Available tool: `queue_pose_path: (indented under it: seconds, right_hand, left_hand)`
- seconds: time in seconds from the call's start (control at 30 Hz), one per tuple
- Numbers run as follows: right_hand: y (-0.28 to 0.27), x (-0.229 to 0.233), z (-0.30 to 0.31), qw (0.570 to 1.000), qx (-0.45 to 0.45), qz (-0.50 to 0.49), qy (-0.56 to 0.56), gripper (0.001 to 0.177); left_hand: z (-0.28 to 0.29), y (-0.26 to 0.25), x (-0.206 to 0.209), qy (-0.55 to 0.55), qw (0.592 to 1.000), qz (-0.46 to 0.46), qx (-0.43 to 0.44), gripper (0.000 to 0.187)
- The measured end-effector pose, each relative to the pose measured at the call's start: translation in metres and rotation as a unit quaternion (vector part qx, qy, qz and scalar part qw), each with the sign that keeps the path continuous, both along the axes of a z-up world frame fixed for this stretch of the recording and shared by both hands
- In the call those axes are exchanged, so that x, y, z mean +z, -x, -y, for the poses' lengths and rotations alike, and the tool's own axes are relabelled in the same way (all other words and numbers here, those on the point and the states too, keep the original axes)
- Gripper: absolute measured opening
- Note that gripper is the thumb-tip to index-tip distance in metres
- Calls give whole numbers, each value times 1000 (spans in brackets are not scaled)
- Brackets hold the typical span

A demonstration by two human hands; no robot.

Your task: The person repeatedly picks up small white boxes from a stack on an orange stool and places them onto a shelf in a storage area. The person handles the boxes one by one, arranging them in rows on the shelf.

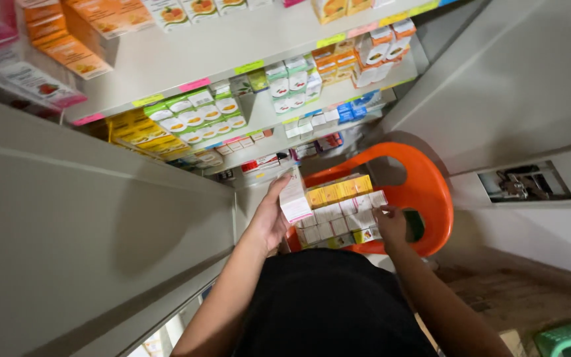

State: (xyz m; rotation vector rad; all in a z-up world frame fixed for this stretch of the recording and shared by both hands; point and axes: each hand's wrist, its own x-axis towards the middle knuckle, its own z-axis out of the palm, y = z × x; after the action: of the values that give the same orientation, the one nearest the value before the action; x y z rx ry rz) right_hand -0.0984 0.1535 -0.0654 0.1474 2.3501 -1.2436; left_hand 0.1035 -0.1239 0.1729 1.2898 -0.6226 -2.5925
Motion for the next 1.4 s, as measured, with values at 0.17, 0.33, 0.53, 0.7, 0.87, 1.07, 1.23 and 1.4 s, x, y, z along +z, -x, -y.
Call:
queue_pose_path:
  seconds: [0.17,0.33,0.53,0.7,0.87,1.07,1.23,1.4]
  right_hand:
    - [-21,108,53,977,151,-88,126,38]
    - [-69,336,128,906,303,-85,282,68]
    - [-70,495,175,664,459,-551,213,53]
    - [-54,584,209,615,381,-656,217,35]
    - [-34,666,286,572,334,-691,290,39]
    - [20,708,402,603,376,-613,345,44]
    - [52,697,468,713,396,-477,329,44]
    - [51,692,478,731,402,-406,374,44]
  left_hand:
    - [12,2,9,56,998,-13,0,66]
    - [28,20,97,141,988,-59,29,54]
    - [42,13,295,372,920,-121,38,60]
    - [74,1,387,648,738,-189,19,96]
    - [157,43,415,736,645,-151,140,72]
    - [222,88,444,868,461,105,152,54]
    - [233,99,431,864,442,208,122,32]
    - [239,109,425,857,440,248,100,42]
